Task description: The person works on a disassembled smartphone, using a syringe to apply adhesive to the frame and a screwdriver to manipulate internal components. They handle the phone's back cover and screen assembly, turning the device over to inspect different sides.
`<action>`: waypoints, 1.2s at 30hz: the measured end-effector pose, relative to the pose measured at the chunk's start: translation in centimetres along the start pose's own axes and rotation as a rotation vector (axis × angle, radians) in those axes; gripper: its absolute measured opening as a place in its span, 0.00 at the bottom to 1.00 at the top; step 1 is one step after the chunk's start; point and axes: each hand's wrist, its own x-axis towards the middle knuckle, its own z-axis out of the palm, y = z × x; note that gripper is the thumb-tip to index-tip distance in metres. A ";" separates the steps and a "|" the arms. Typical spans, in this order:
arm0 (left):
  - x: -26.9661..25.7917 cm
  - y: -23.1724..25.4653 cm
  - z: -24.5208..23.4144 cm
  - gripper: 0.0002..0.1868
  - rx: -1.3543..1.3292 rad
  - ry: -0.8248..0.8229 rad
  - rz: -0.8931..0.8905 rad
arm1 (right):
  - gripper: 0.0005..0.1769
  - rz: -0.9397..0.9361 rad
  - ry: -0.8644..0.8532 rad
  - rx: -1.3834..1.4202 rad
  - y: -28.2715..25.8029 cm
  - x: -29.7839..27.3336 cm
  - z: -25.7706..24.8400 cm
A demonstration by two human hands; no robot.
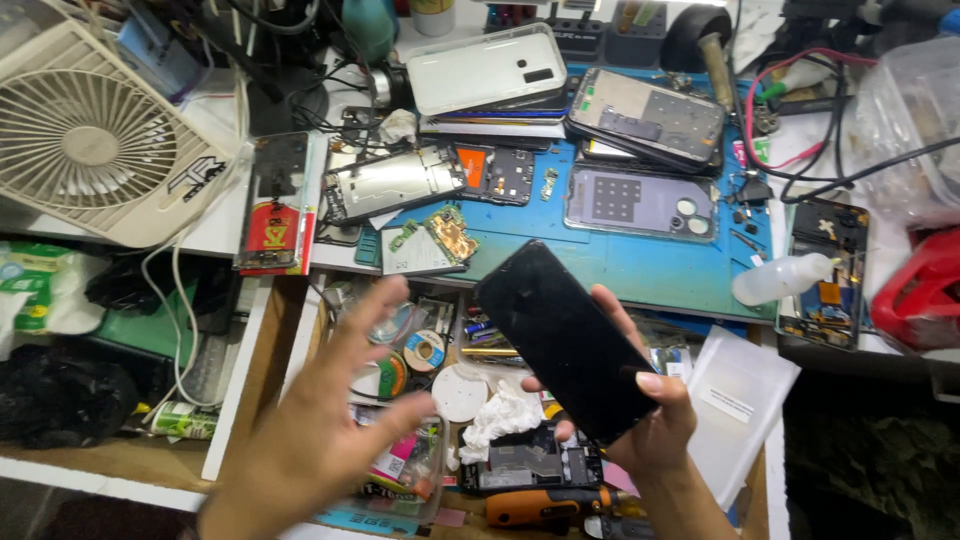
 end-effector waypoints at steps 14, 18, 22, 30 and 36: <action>4.1 1.3 13.3 0.46 -0.990 0.103 0.055 | 0.28 0.118 -0.086 0.057 1.3 -0.1 -3.3; 4.6 0.3 13.1 0.49 -0.906 -0.014 0.046 | 0.34 0.238 -0.078 0.081 1.2 -0.3 -4.0; 4.6 0.0 13.2 0.55 -0.805 -0.049 0.008 | 0.35 0.129 -0.002 -0.050 1.7 0.1 -2.6; 0.8 0.0 13.9 0.49 -0.351 0.013 0.070 | 0.38 0.038 -0.061 -0.247 2.0 0.4 -3.3; -0.2 -0.4 13.5 0.32 -0.155 0.080 0.348 | 0.38 -0.097 -0.118 -0.326 1.9 0.8 -1.0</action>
